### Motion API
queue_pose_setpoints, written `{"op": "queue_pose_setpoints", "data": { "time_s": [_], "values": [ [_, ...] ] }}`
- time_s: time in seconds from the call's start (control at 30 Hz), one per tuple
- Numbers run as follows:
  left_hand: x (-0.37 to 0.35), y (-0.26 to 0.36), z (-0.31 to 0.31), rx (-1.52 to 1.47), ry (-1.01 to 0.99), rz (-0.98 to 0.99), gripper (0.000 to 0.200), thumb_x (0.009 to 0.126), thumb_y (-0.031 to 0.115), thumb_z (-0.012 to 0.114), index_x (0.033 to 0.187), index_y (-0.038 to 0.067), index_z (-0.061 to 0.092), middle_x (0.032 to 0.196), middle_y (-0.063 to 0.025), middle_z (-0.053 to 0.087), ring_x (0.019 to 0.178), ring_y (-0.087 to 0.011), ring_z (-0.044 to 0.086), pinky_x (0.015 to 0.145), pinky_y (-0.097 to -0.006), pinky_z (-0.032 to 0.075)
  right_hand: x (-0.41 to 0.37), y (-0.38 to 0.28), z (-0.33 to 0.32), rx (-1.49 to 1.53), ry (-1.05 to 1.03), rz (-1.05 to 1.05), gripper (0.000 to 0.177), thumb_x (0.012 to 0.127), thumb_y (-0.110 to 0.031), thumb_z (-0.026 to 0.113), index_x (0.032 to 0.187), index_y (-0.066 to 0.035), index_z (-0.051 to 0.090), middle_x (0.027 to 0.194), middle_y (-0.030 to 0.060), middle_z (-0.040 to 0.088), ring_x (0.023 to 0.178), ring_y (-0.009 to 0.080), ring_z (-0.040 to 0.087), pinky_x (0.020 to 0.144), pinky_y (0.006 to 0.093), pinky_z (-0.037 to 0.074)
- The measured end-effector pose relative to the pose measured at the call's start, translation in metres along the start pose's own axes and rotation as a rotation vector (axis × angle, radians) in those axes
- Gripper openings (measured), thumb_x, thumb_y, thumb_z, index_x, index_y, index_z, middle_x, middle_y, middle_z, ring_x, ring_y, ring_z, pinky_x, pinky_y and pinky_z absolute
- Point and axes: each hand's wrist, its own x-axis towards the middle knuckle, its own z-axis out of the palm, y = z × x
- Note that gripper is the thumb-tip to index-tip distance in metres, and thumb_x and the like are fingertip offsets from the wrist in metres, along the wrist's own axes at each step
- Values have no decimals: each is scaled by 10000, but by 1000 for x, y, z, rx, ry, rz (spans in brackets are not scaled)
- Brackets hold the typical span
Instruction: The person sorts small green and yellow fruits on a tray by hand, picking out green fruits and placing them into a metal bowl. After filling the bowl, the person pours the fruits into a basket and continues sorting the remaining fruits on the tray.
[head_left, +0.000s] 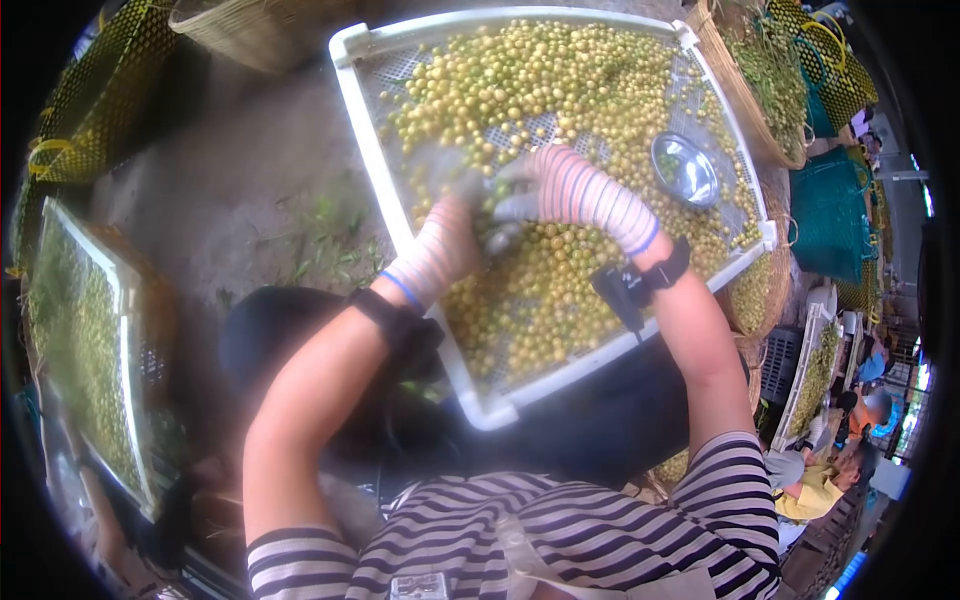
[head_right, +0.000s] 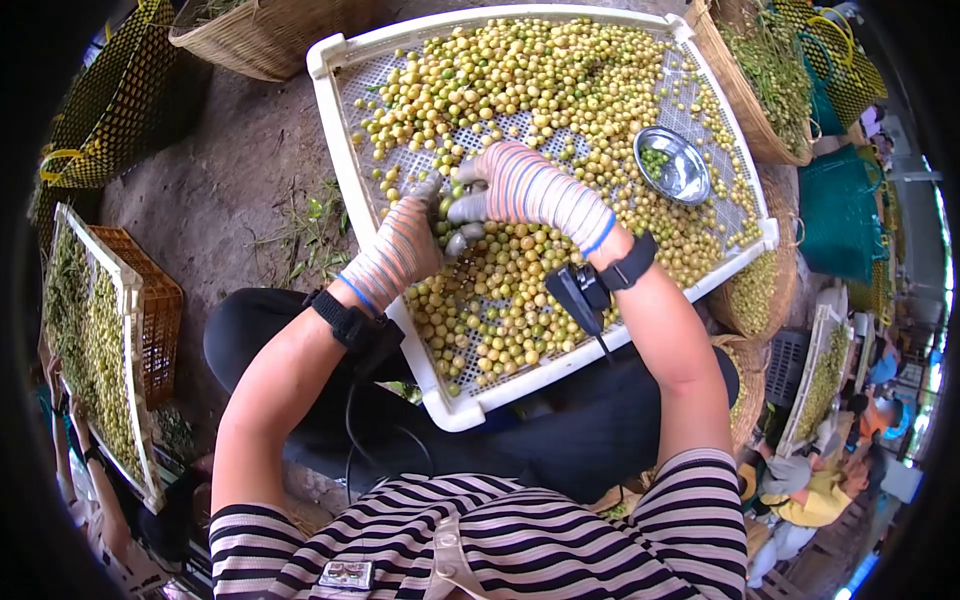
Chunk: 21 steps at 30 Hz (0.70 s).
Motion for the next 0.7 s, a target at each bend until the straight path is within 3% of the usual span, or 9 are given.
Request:
{"op": "queue_pose_setpoints", "data": {
  "time_s": [0.07,0.13,0.23,0.33,0.4,0.47,0.53,0.57,0.7],
  "values": [
    [-7,-3,-1,50,-15,23,356,908,421,465,911,73,542,770,-30,596,623,-138,578,438,-197,425,13,5,-1,83,-16,16,357,744,-322,691,995,-71,660,849,131,669,769,237,646,731,318,505],
    [-12,-4,-3,105,-210,-98,293,918,359,466,900,76,541,741,-15,579,586,-113,546,420,-175,399,29,5,-10,106,161,80,302,771,-284,643,1009,-98,652,892,131,660,814,250,644,755,343,500],
    [-20,-8,3,159,-153,-171,240,927,270,466,869,53,550,693,-3,565,545,-96,516,397,-159,346,64,14,12,-268,327,-108,340,791,-287,601,1062,-81,611,1082,159,594,967,319,581,864,395,460],
    [-22,-12,3,197,-135,-219,242,924,263,479,850,48,565,657,-2,555,500,-99,499,372,-181,323,73,0,15,-340,30,151,379,754,-302,630,1053,-71,622,1082,162,602,986,294,590,866,381,463],
    [-27,-10,2,253,-166,-259,243,918,266,488,849,48,570,644,0,546,483,-95,488,364,-186,317,61,-12,-4,-392,-443,297,348,763,-289,639,1022,-56,636,996,169,631,894,271,613,819,369,477],
    [-32,-11,3,277,-149,-286,242,914,264,488,848,48,573,639,4,539,476,-91,480,365,-190,316,61,-7,-9,-376,-481,235,299,765,-279,638,990,-83,656,937,134,652,846,236,624,794,361,485],
    [-32,-11,6,363,-234,-277,239,915,257,480,848,47,572,642,6,535,471,-90,474,364,-192,309,69,-1,1,-280,-83,151,263,782,-259,631,991,-102,660,942,117,656,854,254,626,793,370,483],
    [-31,-11,6,367,-247,-317,238,916,253,474,839,49,570,642,7,531,474,-90,474,366,-193,305,76,1,5,-283,15,146,235,803,-257,611,982,-113,661,959,116,650,871,275,621,804,384,478],
    [-29,-10,3,371,-246,-267,240,912,264,484,824,57,567,634,11,524,470,-86,457,365,-188,301,98,0,19,-408,4,193,260,803,-291,583,968,-104,658,945,155,645,902,322,614,812,394,489]
  ]
}}
